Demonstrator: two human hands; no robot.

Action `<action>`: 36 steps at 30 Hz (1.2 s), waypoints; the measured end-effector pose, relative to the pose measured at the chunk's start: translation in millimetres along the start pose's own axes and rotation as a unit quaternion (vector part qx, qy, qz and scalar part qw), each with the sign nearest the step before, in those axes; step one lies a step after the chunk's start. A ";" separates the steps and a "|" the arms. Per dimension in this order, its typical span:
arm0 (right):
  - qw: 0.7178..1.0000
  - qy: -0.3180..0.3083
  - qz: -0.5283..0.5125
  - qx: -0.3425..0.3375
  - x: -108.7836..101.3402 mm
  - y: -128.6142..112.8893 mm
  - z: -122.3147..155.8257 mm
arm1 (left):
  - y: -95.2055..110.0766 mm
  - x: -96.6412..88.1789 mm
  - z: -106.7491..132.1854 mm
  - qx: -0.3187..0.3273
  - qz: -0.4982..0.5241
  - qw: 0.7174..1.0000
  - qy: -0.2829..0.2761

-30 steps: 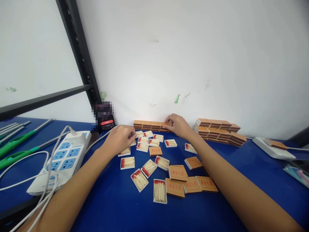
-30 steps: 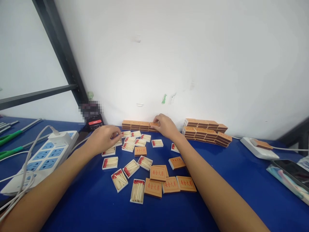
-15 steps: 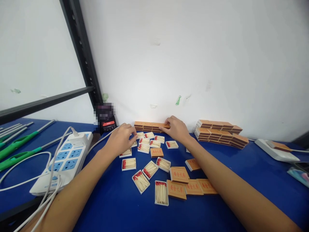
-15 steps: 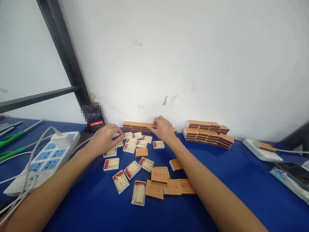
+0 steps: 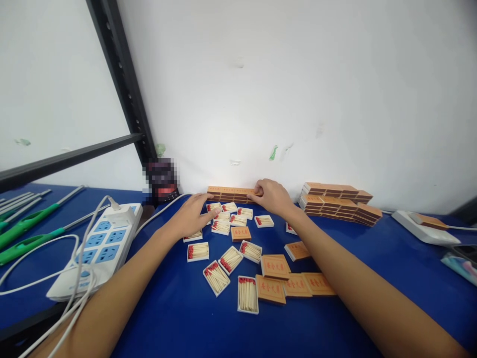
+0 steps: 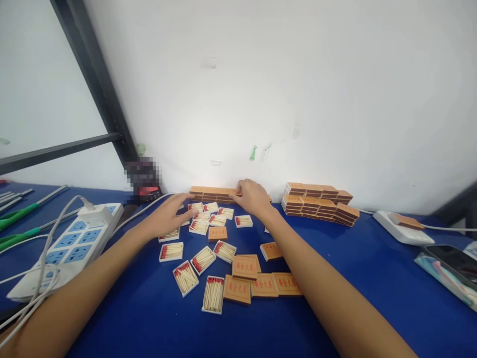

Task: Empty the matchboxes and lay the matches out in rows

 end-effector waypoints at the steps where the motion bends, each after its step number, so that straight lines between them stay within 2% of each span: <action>1: 1.000 -0.001 -0.007 0.000 0.7 -0.5 0.1 | -0.2 0.8 -0.3 -0.003 0.000 1.000 -0.003; 8: 1.000 0.003 -0.026 -0.003 1.3 -3.5 0.3 | -4.6 1.6 -1.5 0.019 -0.025 0.999 0.021; 12: 1.000 -0.004 -0.015 0.012 -14.6 -6.3 -0.2 | -5.6 -0.6 -2.2 0.044 -0.036 0.997 0.060; 13: 0.999 -0.030 -0.033 0.003 -20.0 -8.7 0.0 | -4.8 -1.6 -2.4 0.055 -0.041 0.995 0.074; 15: 0.985 -0.133 -0.096 -0.041 -28.5 -17.4 2.6 | -1.5 -3.9 -2.5 0.080 -0.047 0.991 0.098; 18: 0.933 -0.298 -0.168 -0.108 -36.2 -35.2 13.8 | 8.3 -8.1 -1.2 0.110 -0.042 0.986 0.121; 20: 0.921 -0.331 -0.166 -0.125 -38.3 -44.9 22.7 | 18.8 -9.5 1.2 0.132 -0.027 0.985 0.112; 24: 0.922 -0.327 -0.149 -0.147 -35.8 -56.4 43.5 | 42.9 -4.1 9.3 0.177 -0.004 0.982 0.063; 27: 0.928 -0.298 -0.169 -0.143 -34.2 -57.6 57.9 | 53.7 5.3 14.3 0.206 -0.004 0.978 0.038; 31: 0.941 -0.246 -0.190 -0.132 -32.8 -55.3 70.2 | 57.1 15.8 17.2 0.220 -0.021 0.975 0.026; 36: 0.948 -0.216 -0.208 -0.102 -28.1 -51.0 82.8 | 58.3 23.4 18.7 0.213 -0.071 0.974 -0.023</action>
Point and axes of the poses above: each hand's wrist, its own z-axis away from the middle knuckle, its own x-axis out of the palm, y = z × x, the point moved 3 cm from there along -z, towards the middle knuckle, and after that the axes turned 5 degrees about z, right-handed, at the moved point
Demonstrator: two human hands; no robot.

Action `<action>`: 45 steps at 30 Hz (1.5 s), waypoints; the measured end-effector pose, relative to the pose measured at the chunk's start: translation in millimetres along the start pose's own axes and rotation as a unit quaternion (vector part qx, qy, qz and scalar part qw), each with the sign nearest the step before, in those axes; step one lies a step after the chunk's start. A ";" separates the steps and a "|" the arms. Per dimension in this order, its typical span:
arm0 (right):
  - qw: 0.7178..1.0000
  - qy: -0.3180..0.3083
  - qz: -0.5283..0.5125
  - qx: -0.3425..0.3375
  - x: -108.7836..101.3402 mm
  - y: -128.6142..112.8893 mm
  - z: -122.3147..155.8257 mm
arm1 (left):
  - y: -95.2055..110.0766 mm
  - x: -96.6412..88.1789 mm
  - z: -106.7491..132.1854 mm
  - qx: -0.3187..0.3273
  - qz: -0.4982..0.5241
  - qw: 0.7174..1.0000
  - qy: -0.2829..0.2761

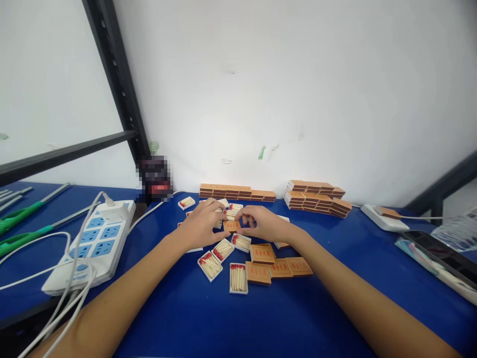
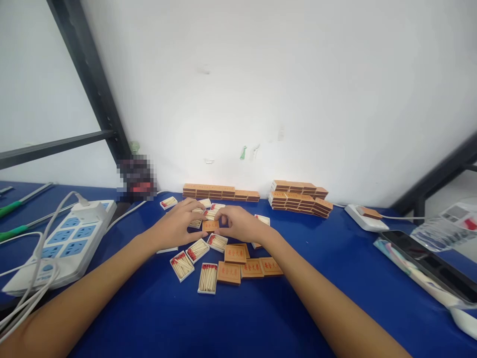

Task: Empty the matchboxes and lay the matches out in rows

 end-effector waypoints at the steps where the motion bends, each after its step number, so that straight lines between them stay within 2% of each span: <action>1: 1.000 0.006 -0.005 0.002 1.6 0.9 2.1 | 0.5 0.8 -0.1 0.000 -0.007 1.000 -0.009; 8: 0.998 0.052 -0.038 0.004 3.5 6.9 12.1 | 0.2 3.1 -2.1 -0.020 0.002 1.000 -0.009; 10: 0.995 0.078 -0.058 0.024 -0.3 8.5 13.7 | -0.3 1.9 -2.7 -0.021 0.010 1.000 0.009; 13: 0.988 0.107 -0.093 0.054 -4.5 8.6 15.0 | -0.4 -3.1 -3.8 -0.015 0.021 0.998 0.065; 19: 0.962 0.122 -0.235 0.065 -1.0 -1.9 14.7 | 7.8 -9.4 -5.6 -0.020 0.040 0.993 0.109; 24: 0.949 0.109 -0.272 0.113 -2.1 -4.7 15.8 | 11.3 -4.7 -6.1 -0.008 0.046 0.993 0.108; 27: 0.946 0.120 -0.265 0.145 -10.9 7.5 18.2 | 5.6 0.0 -5.7 -0.026 0.033 0.995 0.091; 30: 0.940 0.146 -0.251 0.181 -23.8 32.8 19.5 | 1.8 2.7 -4.6 -0.049 0.021 0.996 0.078; 32: 0.934 0.195 -0.209 0.216 -34.8 54.0 17.8 | 2.4 4.5 -3.8 -0.052 0.018 0.996 0.067; 34: 0.922 0.260 -0.124 0.260 -46.3 73.5 13.2 | 4.2 7.0 -3.3 -0.048 0.013 0.998 0.048; 36: 0.910 0.292 -0.066 0.286 -53.2 87.4 4.8 | 5.9 9.6 -3.3 -0.033 0.010 0.999 0.027; 39: 0.908 0.285 -0.029 0.304 -54.3 98.1 -10.7 | 6.6 11.6 -3.8 0.000 0.017 1.000 0.004; 45: 0.903 0.258 0.027 0.342 -47.6 105.1 -30.4 | 2.6 12.4 -3.9 0.027 0.011 1.000 0.006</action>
Point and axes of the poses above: each hand's wrist, its own z-axis away from the middle knuckle, its own x-axis out of the palm, y = z × x, the point moved 3 cm from there along -z, towards the middle knuckle, and after that the axes turned 5 degrees about z, right-handed, at the moved point
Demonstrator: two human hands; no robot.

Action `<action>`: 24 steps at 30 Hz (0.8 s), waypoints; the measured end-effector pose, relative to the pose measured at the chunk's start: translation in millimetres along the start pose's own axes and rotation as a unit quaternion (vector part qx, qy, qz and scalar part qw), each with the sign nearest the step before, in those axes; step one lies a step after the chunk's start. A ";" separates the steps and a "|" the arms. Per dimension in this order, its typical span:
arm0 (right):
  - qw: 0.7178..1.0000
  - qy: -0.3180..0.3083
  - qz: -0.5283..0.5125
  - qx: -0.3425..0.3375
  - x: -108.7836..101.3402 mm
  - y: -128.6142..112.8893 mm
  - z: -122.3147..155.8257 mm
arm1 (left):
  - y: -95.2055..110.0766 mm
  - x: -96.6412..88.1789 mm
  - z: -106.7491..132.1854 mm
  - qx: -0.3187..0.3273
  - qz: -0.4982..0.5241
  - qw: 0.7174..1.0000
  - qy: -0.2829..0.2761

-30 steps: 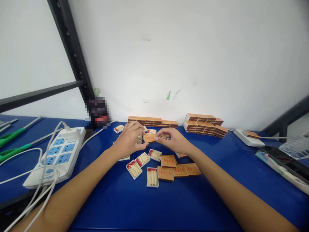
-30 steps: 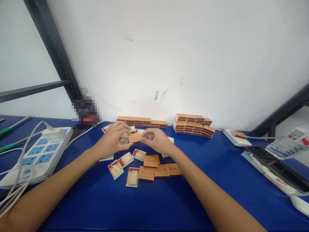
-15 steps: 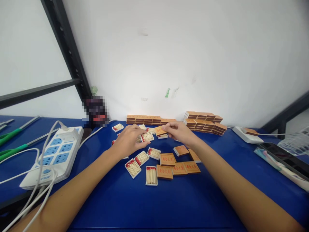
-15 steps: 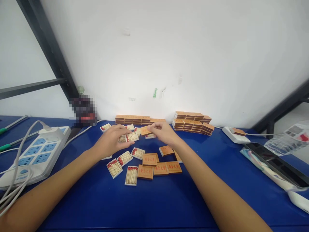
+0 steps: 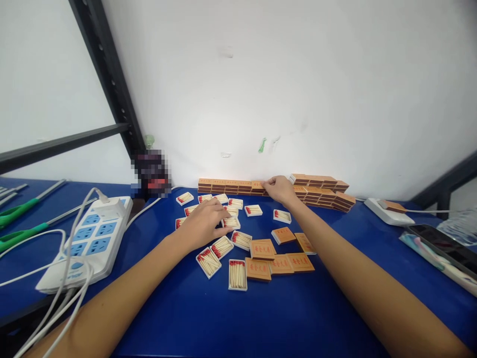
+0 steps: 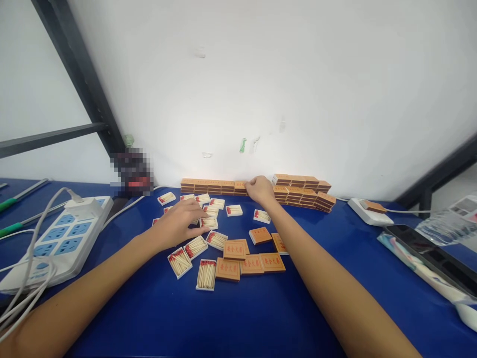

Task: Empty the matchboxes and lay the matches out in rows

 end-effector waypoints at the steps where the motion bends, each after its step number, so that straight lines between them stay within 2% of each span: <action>1: 1.000 0.003 0.009 0.004 1.5 -0.2 -1.5 | -0.5 0.3 0.2 0.002 0.000 1.000 -0.001; 4: 1.000 0.006 0.024 0.006 3.3 -1.1 -1.8 | -1.4 0.5 0.9 0.004 -0.009 1.000 -0.009; 7: 0.999 0.015 0.029 -0.013 -4.8 -3.8 12.8 | -1.1 -2.1 0.8 0.003 -0.027 0.999 -0.016; 9: 0.996 0.022 0.039 -0.073 -17.4 -8.7 34.5 | 0.9 -5.2 0.2 0.005 -0.032 0.999 -0.012; 10: 0.991 0.014 0.044 -0.128 -24.7 -12.5 48.6 | 2.5 -6.8 -0.2 0.007 -0.031 0.999 -0.007; 11: 0.982 -0.025 0.033 -0.187 -30.9 -16.1 64.4 | 4.5 -8.4 -0.6 0.011 -0.028 1.000 0.000; 13: 0.947 -0.166 0.000 -0.275 -40.0 -20.5 98.0 | 9.2 -10.4 -1.3 0.017 -0.015 1.000 0.017; 14: 0.931 -0.211 -0.004 -0.297 -44.9 -20.6 113.1 | 11.6 -10.7 -1.5 0.021 -0.006 0.999 0.025; 16: 0.912 -0.262 0.007 -0.315 -52.3 -18.3 135.9 | 16.0 -10.0 -1.7 0.030 0.015 0.999 0.035; 19: 0.901 -0.308 0.021 -0.305 -56.2 -11.9 150.6 | 21.9 -8.2 -1.9 0.040 0.039 0.998 0.042; 24: 0.905 -0.316 0.013 -0.286 -59.0 -4.6 148.9 | 35.2 -10.5 -2.9 0.036 0.075 0.995 0.051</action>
Point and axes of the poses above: each hand's wrist, its own z-axis away from the middle knuckle, its own x-axis out of the palm, y = z × x, the point moved 3 cm from there along -z, towards the middle knuckle, and after that the axes turned 5 degrees about z, right-handed, at the moved point
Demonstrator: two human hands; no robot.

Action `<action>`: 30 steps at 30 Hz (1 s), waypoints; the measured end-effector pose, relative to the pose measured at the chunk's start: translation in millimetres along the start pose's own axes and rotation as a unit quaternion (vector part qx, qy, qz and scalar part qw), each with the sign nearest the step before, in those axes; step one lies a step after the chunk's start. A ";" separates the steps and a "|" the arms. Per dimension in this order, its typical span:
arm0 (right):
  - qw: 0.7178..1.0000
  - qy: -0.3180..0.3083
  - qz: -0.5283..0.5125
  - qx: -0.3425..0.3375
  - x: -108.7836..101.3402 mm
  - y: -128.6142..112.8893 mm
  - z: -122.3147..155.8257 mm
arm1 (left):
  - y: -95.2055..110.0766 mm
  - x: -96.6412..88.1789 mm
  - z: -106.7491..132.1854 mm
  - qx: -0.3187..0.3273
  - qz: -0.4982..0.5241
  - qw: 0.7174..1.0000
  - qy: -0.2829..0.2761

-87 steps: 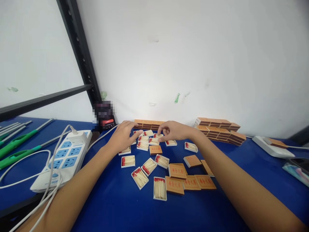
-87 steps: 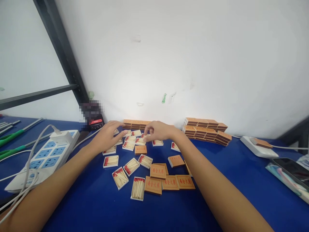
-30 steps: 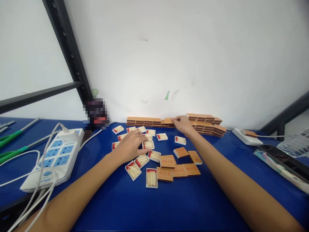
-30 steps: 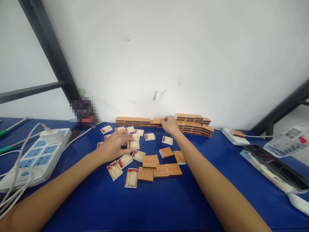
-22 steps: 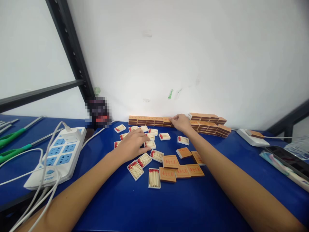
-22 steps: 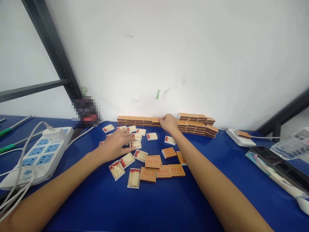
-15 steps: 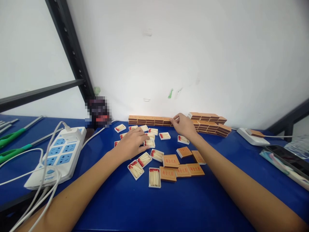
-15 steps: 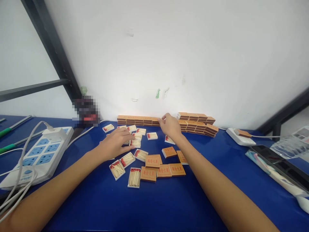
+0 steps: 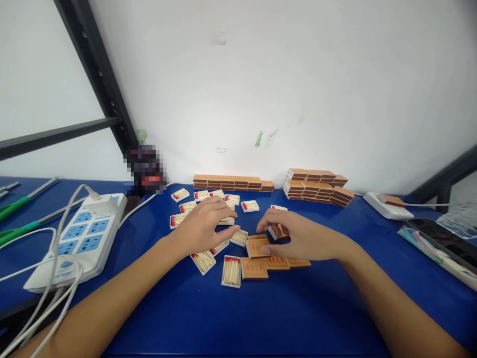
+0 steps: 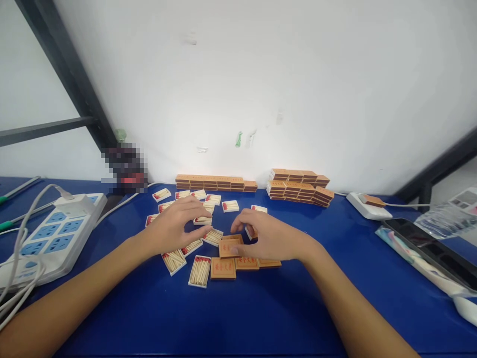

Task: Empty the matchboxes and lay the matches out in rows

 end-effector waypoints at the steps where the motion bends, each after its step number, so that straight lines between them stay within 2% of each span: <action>1: 1.000 -0.005 -0.003 0.000 0.3 0.8 0.5 | 3.4 0.1 -0.3 -0.002 0.008 1.000 0.001; 4: 1.000 -0.005 -0.009 -0.006 2.0 1.4 1.6 | 11.5 3.0 0.1 -0.011 0.028 1.000 -0.007; 11: 0.996 0.076 -0.038 -0.032 2.1 -3.8 -1.9 | 15.4 14.8 1.9 -0.017 0.043 0.998 -0.038; 13: 0.992 0.108 -0.061 -0.035 4.9 -4.5 -4.8 | 15.5 13.1 0.4 -0.021 0.034 0.999 -0.014; 17: 0.964 0.213 -0.159 -0.011 13.0 -5.5 -10.9 | 14.2 3.5 -2.1 -0.036 -0.001 0.995 0.097; 20: 0.951 0.212 -0.226 -0.016 22.2 -13.2 -16.2 | 12.2 1.6 -1.9 -0.028 -0.011 0.991 0.129; 24: 0.943 0.203 -0.265 -0.017 27.1 -19.9 -21.7 | 7.3 5.9 -0.4 -0.030 -0.018 0.995 0.096; 27: 0.933 0.226 -0.278 0.018 24.7 -11.5 -23.5 | 3.4 4.3 0.0 -0.019 -0.047 0.997 0.064; 30: 0.924 0.235 -0.297 0.059 22.7 2.0 -23.5 | -1.8 -5.3 -1.0 -0.018 -0.080 0.996 0.021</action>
Point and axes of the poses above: each hand's wrist, its own z-axis away from the middle knuckle, its own x-axis out of the palm, y = z × x, the point moved 3 cm from there along -z, towards the middle knuckle, and after that the axes turned 5 degrees about z, right-handed, at the moved point
